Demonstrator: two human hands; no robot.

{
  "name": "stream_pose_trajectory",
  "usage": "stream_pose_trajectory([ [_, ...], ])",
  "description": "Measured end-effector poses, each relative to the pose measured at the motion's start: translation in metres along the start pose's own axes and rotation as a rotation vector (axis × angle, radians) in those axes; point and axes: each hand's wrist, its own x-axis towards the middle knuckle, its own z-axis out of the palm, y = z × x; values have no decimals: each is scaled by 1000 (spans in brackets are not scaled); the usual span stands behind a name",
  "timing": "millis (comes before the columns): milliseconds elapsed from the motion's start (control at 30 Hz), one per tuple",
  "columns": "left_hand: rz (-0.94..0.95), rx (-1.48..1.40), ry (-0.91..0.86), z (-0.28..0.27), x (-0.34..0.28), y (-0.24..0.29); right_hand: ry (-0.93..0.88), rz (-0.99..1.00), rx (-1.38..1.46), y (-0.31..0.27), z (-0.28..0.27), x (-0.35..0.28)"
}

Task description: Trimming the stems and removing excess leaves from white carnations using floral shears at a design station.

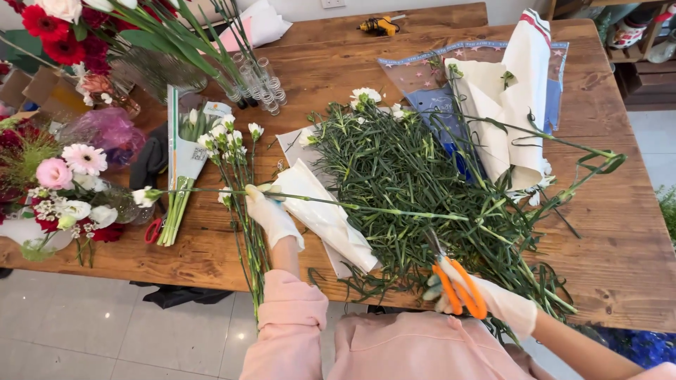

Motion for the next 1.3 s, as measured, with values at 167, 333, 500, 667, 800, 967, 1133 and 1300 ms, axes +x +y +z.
stream_pose_trajectory([
  [167, 27, -44, -64, -1, -6, -13, -62, -39, 33, -12, 5, 18],
  [333, 11, -39, -111, -8, 1, -17, 18, -139, -44, -39, 42, -51],
  [500, -167, 200, -8, -5, -33, 71, 147, -67, -88, -51, 31, -27],
  [667, 153, 524, -99, -63, 90, 38, 678, -572, -590, -115, 1, 14],
  [800, 215, 1067, -146, -100, 131, 29, 768, -518, -901, -157, -18, 84],
  [967, 227, 1568, -201, -124, 140, -5, 764, -618, -1229, -170, -5, 86],
  [1133, 209, 1634, -219, -101, 117, -11, 835, -579, -1113, -183, -2, 60],
  [1300, 291, 1547, -337, -3, 31, 23, 934, -512, -999, -189, -52, 74],
])
